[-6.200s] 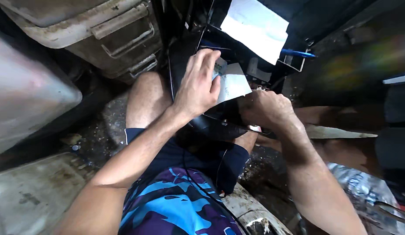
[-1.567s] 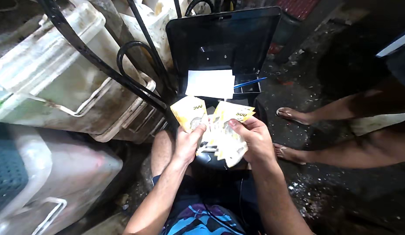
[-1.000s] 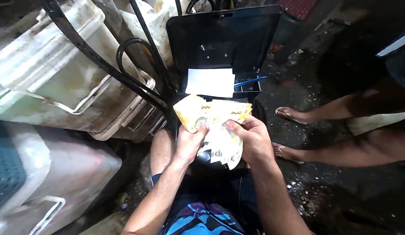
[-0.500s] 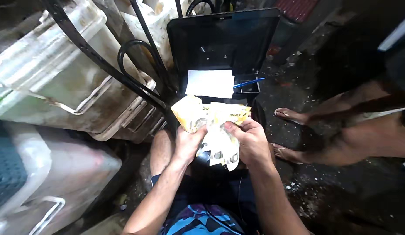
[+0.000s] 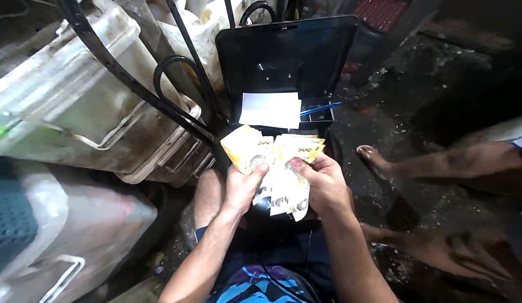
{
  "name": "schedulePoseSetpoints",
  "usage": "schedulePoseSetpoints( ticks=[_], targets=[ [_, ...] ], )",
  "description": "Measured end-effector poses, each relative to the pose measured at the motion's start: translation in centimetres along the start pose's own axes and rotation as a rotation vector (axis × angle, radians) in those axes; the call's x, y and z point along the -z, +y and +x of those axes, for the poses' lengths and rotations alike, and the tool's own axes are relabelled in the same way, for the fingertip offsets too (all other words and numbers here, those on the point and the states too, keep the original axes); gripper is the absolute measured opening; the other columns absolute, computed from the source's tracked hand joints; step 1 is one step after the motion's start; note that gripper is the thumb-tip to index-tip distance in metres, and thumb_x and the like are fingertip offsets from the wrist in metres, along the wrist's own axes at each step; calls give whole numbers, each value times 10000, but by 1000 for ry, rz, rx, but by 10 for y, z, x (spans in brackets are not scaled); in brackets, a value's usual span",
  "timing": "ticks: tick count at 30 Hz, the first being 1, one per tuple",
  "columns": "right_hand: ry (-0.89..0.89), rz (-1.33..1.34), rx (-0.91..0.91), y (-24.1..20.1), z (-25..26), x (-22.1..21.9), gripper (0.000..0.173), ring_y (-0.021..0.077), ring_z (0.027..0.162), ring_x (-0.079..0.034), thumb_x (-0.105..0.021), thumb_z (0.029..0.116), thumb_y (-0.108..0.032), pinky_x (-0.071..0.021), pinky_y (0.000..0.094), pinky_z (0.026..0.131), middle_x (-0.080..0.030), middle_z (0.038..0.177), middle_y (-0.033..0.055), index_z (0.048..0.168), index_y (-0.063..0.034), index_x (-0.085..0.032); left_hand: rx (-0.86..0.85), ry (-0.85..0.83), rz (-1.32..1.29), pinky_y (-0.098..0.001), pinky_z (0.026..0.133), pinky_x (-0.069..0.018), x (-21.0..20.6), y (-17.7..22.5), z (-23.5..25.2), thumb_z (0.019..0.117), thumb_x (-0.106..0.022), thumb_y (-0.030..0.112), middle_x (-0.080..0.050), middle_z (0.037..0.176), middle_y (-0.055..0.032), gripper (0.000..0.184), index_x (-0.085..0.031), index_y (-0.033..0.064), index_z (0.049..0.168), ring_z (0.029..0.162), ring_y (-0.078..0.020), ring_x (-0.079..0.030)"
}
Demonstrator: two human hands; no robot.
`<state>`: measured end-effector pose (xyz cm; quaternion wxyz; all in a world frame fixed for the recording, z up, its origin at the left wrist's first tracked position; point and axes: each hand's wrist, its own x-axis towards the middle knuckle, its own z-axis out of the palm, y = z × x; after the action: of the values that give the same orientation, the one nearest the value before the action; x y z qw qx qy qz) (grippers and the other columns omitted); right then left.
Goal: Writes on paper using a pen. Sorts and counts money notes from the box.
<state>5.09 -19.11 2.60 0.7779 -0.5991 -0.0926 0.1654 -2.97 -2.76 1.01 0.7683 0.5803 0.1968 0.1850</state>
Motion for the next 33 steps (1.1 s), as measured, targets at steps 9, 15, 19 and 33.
schedulePoseSetpoints(
  ticks=[9, 15, 19, 33],
  targets=[
    [-7, -10, 4, 13, 0, -8, 181, 248, 891, -729, -713, 935, -16, -631, 438, 828, -742, 1013, 168, 1113, 14, -723, -94, -32, -8, -401, 782, -635, -7, -13, 0, 810, -782, -36, -727, 954, -158, 350, -643, -29, 1132, 859, -239, -728],
    [95, 61, 31, 2, 3, 3, 204, 238, 854, -727, -704, 948, -35, -636, 433, 793, -734, 997, 164, 1149, 3, -698, -4, -47, -163, -430, 815, -619, 1, 1, -2, 974, -625, 77, -731, 1014, -218, 284, -635, -54, 1226, 890, -280, -728],
    [-25, -16, 32, -6, -2, -1, 213, 263, 848, -733, -728, 924, -25, -643, 449, 787, -738, 985, 179, 1132, 16, -709, -63, 17, 1, -381, 808, -632, -4, 1, -1, 861, -781, 20, -732, 969, -136, 330, -637, -19, 1156, 877, -216, -728],
    [-6, 5, 13, -1, 1, 1, 190, 250, 839, -730, -725, 925, -21, -640, 443, 783, -736, 973, 174, 1110, 16, -705, -19, 29, -22, -401, 812, -632, -2, -1, 1, 903, -757, 72, -729, 1001, -156, 334, -622, -15, 1196, 889, -240, -729]
  ],
)
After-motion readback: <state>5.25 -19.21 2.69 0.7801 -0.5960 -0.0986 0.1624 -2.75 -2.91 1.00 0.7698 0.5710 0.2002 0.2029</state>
